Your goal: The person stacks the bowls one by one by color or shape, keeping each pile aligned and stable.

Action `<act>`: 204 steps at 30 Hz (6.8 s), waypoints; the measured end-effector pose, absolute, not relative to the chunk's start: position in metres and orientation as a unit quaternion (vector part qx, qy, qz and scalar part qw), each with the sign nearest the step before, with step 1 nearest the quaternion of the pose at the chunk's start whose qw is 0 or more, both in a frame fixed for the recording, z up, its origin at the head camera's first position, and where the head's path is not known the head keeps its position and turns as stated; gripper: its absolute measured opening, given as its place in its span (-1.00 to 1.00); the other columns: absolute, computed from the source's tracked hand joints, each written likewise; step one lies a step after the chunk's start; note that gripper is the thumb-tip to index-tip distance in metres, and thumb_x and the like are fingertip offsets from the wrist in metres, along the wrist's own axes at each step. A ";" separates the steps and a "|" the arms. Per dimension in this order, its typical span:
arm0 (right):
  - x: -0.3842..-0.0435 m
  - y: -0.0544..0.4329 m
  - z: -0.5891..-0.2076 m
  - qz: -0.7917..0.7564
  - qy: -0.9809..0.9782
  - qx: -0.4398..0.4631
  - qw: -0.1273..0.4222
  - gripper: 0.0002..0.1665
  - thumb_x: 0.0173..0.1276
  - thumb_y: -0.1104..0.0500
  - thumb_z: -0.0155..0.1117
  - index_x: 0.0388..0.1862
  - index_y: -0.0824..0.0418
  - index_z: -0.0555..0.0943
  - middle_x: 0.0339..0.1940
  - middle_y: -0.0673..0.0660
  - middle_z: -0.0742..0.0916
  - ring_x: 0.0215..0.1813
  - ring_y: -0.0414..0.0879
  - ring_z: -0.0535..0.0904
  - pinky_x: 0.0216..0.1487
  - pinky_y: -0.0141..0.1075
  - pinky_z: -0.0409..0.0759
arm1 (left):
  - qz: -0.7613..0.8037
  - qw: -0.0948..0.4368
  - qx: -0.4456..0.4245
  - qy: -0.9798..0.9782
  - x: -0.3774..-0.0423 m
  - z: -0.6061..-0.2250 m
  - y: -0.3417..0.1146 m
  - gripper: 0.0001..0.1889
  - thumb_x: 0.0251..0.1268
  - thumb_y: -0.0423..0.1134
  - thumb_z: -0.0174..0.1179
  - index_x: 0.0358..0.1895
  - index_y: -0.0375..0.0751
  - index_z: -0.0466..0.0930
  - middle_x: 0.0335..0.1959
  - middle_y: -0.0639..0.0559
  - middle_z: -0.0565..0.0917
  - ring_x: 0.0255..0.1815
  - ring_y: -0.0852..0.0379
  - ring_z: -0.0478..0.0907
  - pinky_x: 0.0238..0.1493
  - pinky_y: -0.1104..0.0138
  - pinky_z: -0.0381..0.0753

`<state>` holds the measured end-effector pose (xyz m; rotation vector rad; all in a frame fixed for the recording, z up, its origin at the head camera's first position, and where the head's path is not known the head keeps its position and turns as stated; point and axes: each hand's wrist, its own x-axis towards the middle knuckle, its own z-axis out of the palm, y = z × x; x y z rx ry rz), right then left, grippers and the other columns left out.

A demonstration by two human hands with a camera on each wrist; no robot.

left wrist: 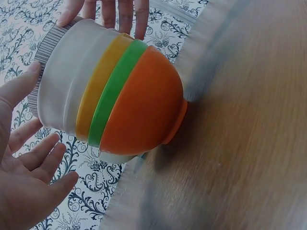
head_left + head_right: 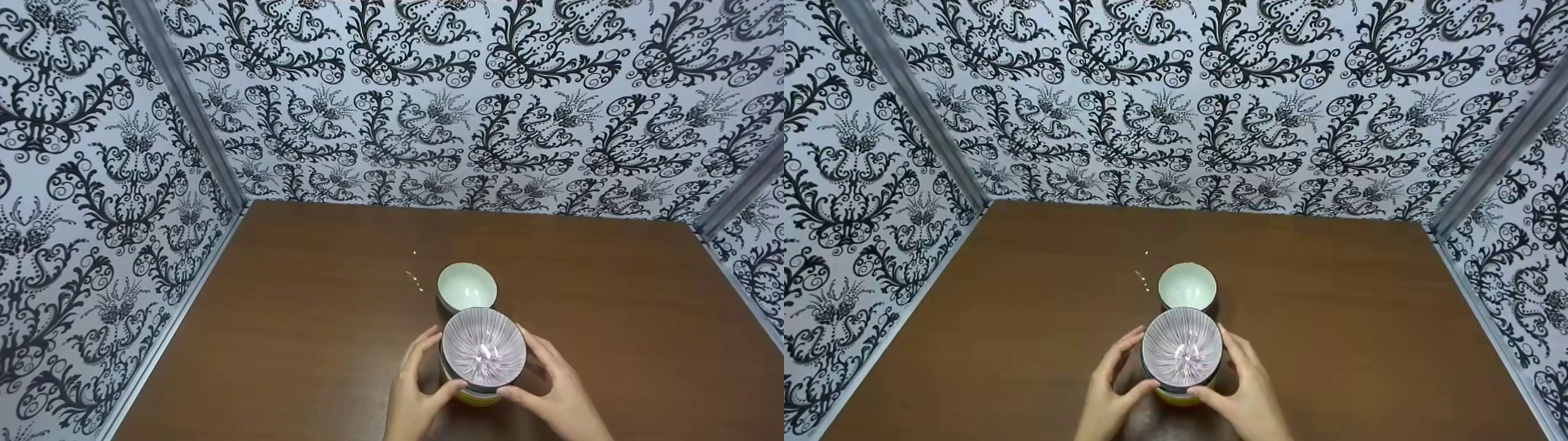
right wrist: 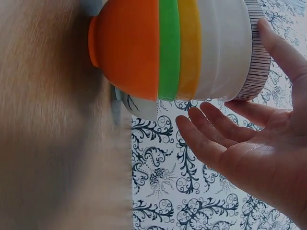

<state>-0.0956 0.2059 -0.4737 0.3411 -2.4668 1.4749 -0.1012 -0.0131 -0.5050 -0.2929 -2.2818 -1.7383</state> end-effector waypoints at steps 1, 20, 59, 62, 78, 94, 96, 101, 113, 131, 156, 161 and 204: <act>-0.095 0.206 -0.474 0.503 -0.848 0.115 0.123 0.07 -0.13 0.29 0.68 0.45 0.17 0.43 0.23 0.04 0.61 0.19 -0.47 0.52 0.13 -0.56 0.59 | -0.597 0.128 -0.101 -0.786 -0.101 -0.505 -0.013 -0.30 -0.01 -0.04 0.51 0.28 -0.01 0.50 0.38 -0.03 0.51 0.42 -0.01 0.43 0.48 0.20 0.38; -0.095 0.204 -0.481 0.490 -0.855 0.113 0.128 0.08 -0.13 0.24 0.69 0.45 0.12 0.43 0.25 0.08 0.62 0.20 -0.50 0.47 0.14 -0.70 0.48 | -0.598 0.144 -0.119 -0.779 -0.101 -0.511 -0.018 -0.33 0.05 0.01 0.47 0.27 -0.07 0.50 0.36 -0.03 0.54 0.39 -0.07 0.46 0.46 0.19 0.40; -0.092 0.220 -0.476 0.515 -0.848 0.097 0.071 0.01 0.00 0.32 0.60 0.47 0.17 0.38 0.27 0.11 0.58 0.10 -0.41 0.60 0.03 -0.45 0.67 | -0.654 0.083 -0.154 -0.736 -0.101 -0.527 0.000 0.12 -0.03 -0.08 0.56 0.56 -0.24 0.02 0.49 -0.21 0.32 0.44 0.17 0.34 0.44 0.38 0.41; -0.092 0.222 -0.476 0.504 -0.856 0.092 0.070 0.00 0.02 0.30 0.59 0.47 0.15 0.38 0.28 0.12 0.59 0.11 -0.41 0.59 0.03 -0.39 0.69 | -0.649 0.083 -0.153 -0.740 -0.101 -0.527 0.000 0.12 -0.02 -0.07 0.55 0.56 -0.26 0.02 0.48 -0.21 0.33 0.43 0.15 0.36 0.44 0.39 0.41; -0.101 0.235 -0.476 0.492 -0.856 0.117 0.109 -0.07 0.04 0.34 0.56 0.44 0.15 0.41 0.24 -0.30 0.54 0.22 -0.53 0.48 0.12 -0.62 0.55 | -0.642 0.118 -0.171 -0.738 -0.101 -0.529 0.001 0.09 -0.01 -0.07 0.55 0.55 -0.27 0.06 0.46 -0.23 0.36 0.42 0.14 0.40 0.47 0.44 0.32; -0.118 0.243 -0.471 0.491 -0.855 0.120 0.112 -0.15 0.08 0.36 0.53 0.40 0.18 0.45 0.18 -0.34 0.55 0.16 -0.54 0.51 0.09 -0.61 0.58 | -0.637 0.094 -0.144 -0.751 -0.100 -0.526 0.000 0.09 -0.02 -0.01 0.54 0.55 -0.22 0.08 0.49 -0.17 0.34 0.41 0.13 0.42 0.48 0.35 0.37; -0.121 0.245 -0.470 0.491 -0.856 0.118 0.109 -0.16 0.10 0.36 0.52 0.39 0.20 0.45 0.18 -0.37 0.54 0.16 -0.55 0.50 0.08 -0.61 0.58 | -0.644 0.085 -0.143 -0.747 -0.100 -0.525 0.000 0.09 -0.02 -0.01 0.54 0.56 -0.20 0.07 0.51 -0.18 0.32 0.42 0.11 0.41 0.47 0.35 0.37; -0.130 0.247 -0.469 0.490 -0.858 0.114 0.102 -0.20 0.13 0.36 0.49 0.38 0.25 0.45 0.18 -0.31 0.54 0.15 -0.58 0.48 0.09 -0.60 0.58 | -0.664 0.067 -0.143 -0.731 -0.101 -0.524 0.000 0.08 0.00 -0.04 0.54 0.57 -0.14 0.05 0.53 -0.20 0.27 0.43 0.02 0.39 0.46 0.36 0.38; -0.157 0.252 -0.475 0.473 -0.871 0.111 0.075 -0.26 0.21 0.29 0.46 0.38 0.26 0.44 0.29 0.27 0.59 0.17 -0.51 0.50 0.13 -0.57 0.57 | -0.645 0.064 -0.136 -0.749 -0.100 -0.524 -0.001 0.08 0.00 0.02 0.52 0.57 -0.07 0.05 0.53 -0.14 0.28 0.42 0.02 0.42 0.47 0.23 0.41; -0.192 0.244 -0.485 0.441 -0.889 0.122 0.030 -0.24 0.25 0.28 0.44 0.40 0.38 0.38 0.26 0.40 0.57 0.28 0.33 0.53 0.25 0.12 0.56 | -0.637 0.065 -0.130 -0.757 -0.100 -0.523 -0.001 0.10 -0.03 0.04 0.53 0.55 -0.20 0.07 0.52 -0.15 0.29 0.43 0.04 0.39 0.46 0.30 0.40; -0.210 0.233 -0.500 0.429 -0.894 0.130 0.028 -0.23 0.24 0.29 0.44 0.39 0.40 0.37 0.29 0.40 0.54 0.28 0.32 0.52 0.23 0.14 0.58 | -0.632 0.085 -0.142 -0.757 -0.101 -0.524 -0.001 0.08 -0.02 0.00 0.53 0.55 -0.18 0.08 0.51 -0.15 0.32 0.41 0.06 0.43 0.46 0.33 0.39; -0.213 0.230 -0.502 0.434 -0.891 0.133 0.019 -0.18 0.25 0.21 0.45 0.42 0.40 0.33 0.34 0.42 0.50 0.31 0.35 0.51 0.23 0.15 0.59 | -0.640 0.074 -0.140 -0.752 -0.101 -0.522 -0.002 0.08 -0.01 0.00 0.53 0.55 -0.19 0.07 0.50 -0.13 0.32 0.44 0.06 0.39 0.46 0.32 0.40; -0.234 0.211 -0.515 0.387 -0.904 0.174 0.059 0.20 -0.06 0.13 0.63 0.39 0.66 0.18 0.35 0.64 0.41 0.36 0.50 0.37 0.39 0.32 0.32 | -0.617 0.105 -0.154 -0.765 -0.101 -0.527 -0.002 0.04 0.04 -0.01 0.51 0.54 -0.21 0.10 0.47 -0.18 0.36 0.43 0.08 0.40 0.45 0.25 0.43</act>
